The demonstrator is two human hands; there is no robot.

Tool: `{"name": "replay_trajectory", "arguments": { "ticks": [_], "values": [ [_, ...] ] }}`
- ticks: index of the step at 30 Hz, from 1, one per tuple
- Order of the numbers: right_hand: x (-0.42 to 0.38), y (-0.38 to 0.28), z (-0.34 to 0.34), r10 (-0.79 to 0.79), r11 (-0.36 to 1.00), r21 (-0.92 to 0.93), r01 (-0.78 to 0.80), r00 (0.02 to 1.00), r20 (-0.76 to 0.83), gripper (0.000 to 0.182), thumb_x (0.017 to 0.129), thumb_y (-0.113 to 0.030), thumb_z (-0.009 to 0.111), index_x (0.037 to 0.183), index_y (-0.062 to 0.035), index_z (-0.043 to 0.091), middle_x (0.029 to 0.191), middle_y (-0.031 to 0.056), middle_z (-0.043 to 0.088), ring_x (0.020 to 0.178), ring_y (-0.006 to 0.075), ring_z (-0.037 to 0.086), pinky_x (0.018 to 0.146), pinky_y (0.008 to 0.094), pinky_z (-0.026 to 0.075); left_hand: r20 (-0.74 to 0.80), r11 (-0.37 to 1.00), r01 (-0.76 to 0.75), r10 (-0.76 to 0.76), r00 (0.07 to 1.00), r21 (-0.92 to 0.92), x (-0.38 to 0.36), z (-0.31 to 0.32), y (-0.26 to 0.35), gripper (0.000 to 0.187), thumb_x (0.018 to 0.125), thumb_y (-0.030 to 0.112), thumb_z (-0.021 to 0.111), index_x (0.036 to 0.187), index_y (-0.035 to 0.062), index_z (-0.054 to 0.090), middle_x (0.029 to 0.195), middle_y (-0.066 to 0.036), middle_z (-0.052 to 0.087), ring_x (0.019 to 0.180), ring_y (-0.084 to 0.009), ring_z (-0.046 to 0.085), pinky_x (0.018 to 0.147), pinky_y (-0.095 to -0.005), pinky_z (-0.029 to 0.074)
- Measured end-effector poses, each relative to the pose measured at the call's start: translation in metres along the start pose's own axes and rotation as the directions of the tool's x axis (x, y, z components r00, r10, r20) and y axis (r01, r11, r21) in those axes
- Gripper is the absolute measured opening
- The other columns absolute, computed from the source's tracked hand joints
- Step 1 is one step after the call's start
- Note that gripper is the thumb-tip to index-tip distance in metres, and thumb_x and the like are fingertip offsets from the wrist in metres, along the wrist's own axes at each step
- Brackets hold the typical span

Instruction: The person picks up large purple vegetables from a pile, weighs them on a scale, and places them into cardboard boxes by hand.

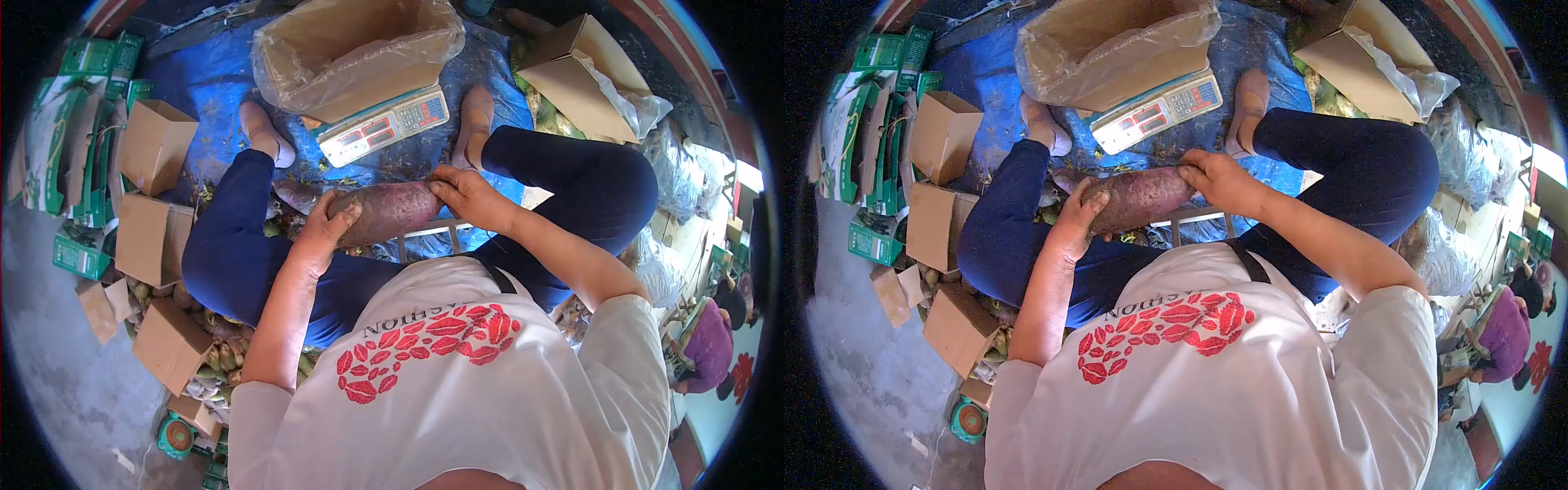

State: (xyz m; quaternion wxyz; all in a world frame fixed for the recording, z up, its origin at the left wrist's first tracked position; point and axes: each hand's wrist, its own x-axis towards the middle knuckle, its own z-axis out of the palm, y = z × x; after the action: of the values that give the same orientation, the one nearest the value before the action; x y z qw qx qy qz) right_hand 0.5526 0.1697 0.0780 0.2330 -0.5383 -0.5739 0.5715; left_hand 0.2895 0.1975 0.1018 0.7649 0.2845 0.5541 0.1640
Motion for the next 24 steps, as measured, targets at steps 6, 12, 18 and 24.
{"name": "replay_trajectory", "arguments": {
  "ticks": [6,12,18,24],
  "values": [
    [-0.006,0.006,0.008,0.444,0.800,0.350,-0.487,0.873,0.200,0.030,0.090,-0.020,0.045,0.105,0.0059,0.051,0.071,0.0127,0.054,0.051,0.0149,0.051,0.049,0.0278,0.045,0.116,0.913,-0.309,0.287,0.951,0.268,0.007,-0.001,-0.007,0.060,0.067,0.037,0.074,0.110,0.0060,0.045,0.093,-0.007,0.054,0.075,-0.0130,0.055,0.047,-0.0229,0.044],
    [-0.003,0.000,-0.007,0.382,0.892,0.225,-0.392,0.920,0.090,0.035,0.087,-0.016,0.046,0.118,0.0019,0.046,0.072,0.0147,0.057,0.053,0.0204,0.056,0.052,0.0314,0.048,0.102,0.960,-0.201,0.184,0.978,0.194,0.006,0.000,0.002,0.063,0.066,0.040,0.073,0.112,0.0074,0.045,0.092,-0.006,0.054,0.073,-0.0119,0.054,0.048,-0.0223,0.044],
    [-0.004,-0.030,-0.028,0.008,0.749,-0.658,-0.076,0.994,-0.106,0.025,0.082,-0.025,0.055,0.093,-0.0045,0.063,0.090,0.0173,0.060,0.079,0.0357,0.059,0.070,0.0434,0.048,0.105,0.904,-0.242,0.219,0.970,0.353,0.004,0.001,0.007,0.062,0.067,0.041,0.072,0.112,0.0073,0.045,0.094,-0.006,0.054,0.074,-0.0121,0.053,0.047,-0.0226,0.045],
    [-0.001,-0.055,-0.003,-0.246,0.929,-0.284,0.237,0.969,0.006,0.071,0.068,-0.035,0.070,0.128,-0.0094,0.040,0.113,0.0182,0.051,0.100,0.0382,0.053,0.084,0.0429,0.044,0.087,0.942,-0.196,0.179,0.980,0.273,0.005,0.019,0.019,0.037,0.084,0.031,0.058,0.104,0.0023,0.050,0.092,-0.009,0.055,0.081,-0.0134,0.052,0.061,-0.0271,0.046]
  ]
}}
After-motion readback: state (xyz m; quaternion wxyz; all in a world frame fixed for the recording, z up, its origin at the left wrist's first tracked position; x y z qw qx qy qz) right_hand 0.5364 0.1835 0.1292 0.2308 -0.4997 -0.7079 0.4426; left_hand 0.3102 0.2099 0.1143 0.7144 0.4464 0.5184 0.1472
